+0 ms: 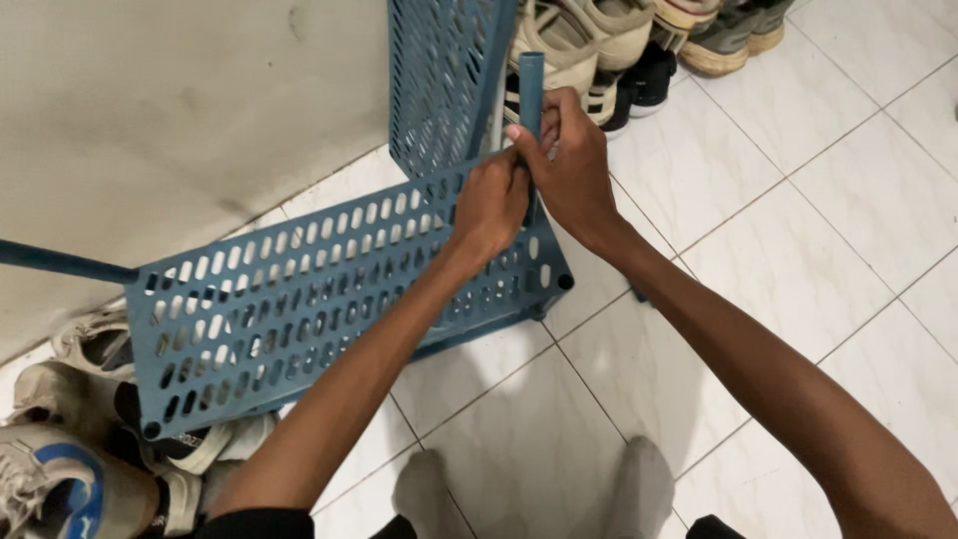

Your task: The person assembles a blue plastic shoe rack by inserting cylindrical legs into the perforated panels and stacking the panels to form a multi-tiered structure. The person handles the panels and legs by hand, aligning and securing each component in sequence.

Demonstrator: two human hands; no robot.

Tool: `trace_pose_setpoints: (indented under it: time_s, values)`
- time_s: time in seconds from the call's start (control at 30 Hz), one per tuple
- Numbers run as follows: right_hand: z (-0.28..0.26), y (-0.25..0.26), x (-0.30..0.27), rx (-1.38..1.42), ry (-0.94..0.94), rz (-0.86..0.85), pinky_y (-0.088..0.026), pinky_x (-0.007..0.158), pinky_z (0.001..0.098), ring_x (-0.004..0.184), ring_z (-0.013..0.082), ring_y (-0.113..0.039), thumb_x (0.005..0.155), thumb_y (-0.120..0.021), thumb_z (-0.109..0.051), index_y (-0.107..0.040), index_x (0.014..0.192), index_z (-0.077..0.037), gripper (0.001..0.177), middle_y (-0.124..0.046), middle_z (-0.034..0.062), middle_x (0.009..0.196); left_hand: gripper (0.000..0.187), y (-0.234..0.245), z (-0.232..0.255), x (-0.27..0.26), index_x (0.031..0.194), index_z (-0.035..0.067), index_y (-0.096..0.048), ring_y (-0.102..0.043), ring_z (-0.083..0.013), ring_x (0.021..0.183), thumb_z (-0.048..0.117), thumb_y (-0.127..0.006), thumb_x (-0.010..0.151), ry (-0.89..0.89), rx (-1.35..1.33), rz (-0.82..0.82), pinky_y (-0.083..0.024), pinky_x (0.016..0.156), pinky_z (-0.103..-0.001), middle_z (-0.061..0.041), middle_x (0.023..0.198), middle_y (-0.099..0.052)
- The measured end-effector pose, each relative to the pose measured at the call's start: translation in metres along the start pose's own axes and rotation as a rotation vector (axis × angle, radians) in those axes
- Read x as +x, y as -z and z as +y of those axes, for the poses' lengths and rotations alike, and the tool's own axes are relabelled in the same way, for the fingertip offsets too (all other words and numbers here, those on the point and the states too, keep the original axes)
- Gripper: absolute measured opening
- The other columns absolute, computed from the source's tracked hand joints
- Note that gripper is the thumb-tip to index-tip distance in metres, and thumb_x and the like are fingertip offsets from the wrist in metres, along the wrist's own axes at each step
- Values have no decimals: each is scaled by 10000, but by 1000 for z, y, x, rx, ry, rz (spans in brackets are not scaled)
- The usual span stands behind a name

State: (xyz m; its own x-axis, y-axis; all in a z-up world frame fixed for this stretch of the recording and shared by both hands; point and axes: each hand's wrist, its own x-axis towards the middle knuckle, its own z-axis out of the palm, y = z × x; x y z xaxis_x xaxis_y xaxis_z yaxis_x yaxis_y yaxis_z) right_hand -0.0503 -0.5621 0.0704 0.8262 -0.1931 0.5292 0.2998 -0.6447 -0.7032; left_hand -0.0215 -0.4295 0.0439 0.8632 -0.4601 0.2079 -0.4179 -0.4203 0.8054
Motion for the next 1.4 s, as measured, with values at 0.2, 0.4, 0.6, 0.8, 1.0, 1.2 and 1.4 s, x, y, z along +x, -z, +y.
trace_pose_setpoints:
  time_s: [0.2, 0.4, 0.6, 0.8, 1.0, 1.2, 1.4]
  values:
    - [-15, -12, 17, -63, 96, -5, -516, 667, 336, 760, 189, -619, 1018, -783, -178, -536, 1090, 27, 329, -612, 110, 853, 325, 20, -15, 6, 1205, 11, -630, -665, -458, 984, 139, -654, 907, -77, -115, 16, -521, 811, -524, -256, 1023, -707]
    - [-12, -14, 21, 47, -145, -362, -565, 724, 358, 825, 210, -704, 999, -702, -179, -602, 1181, 0, 275, -686, 106, 922, 224, 19, -44, 14, 1103, 19, -672, -722, -395, 967, 84, -683, 889, -144, -129, 115, -558, 809, -470, -214, 1003, -746]
    - [2, -14, 22, 86, -91, -409, -615, 824, 406, 941, 297, -763, 978, -659, -73, -534, 1244, 33, 312, -738, 182, 1014, 273, 10, -54, 21, 1138, -6, -681, -751, -359, 977, 65, -738, 880, -102, -141, 126, -588, 821, -419, -218, 1039, -741]
    - [10, -6, 25, 38, -48, -397, -584, 822, 443, 998, 367, -742, 1003, -577, -30, -382, 1390, 73, 445, -739, 236, 1038, 410, 5, -46, 32, 1241, -19, -672, -740, -366, 976, 62, -760, 849, -121, -132, 143, -584, 820, -414, -219, 1100, -729]
    - [23, 3, 27, -15, -115, -431, -584, 816, 443, 981, 356, -753, 1038, -584, -66, -432, 1333, 56, 354, -734, 240, 1012, 304, -5, -45, 33, 1149, -38, -703, -681, -395, 1014, 62, -759, 868, -177, 44, 200, -531, 877, -459, -218, 1085, -724]
    - [39, -1, 34, 115, -52, -444, -622, 846, 406, 1019, 341, -752, 1047, -602, -91, -442, 1326, 41, 348, -726, 230, 1046, 294, -14, -49, 34, 1100, -44, -717, -661, -402, 983, 40, -760, 821, -185, 147, 193, -507, 879, -478, -219, 1033, -725]
    - [48, -5, 37, 99, -26, -452, -602, 795, 408, 1009, 323, -753, 1063, -629, -130, -458, 1246, 46, 306, -720, 230, 1048, 280, -25, -56, 30, 1124, -85, -674, -646, -441, 1004, 8, -712, 864, -139, 36, 220, -513, 892, -491, -261, 1071, -688]
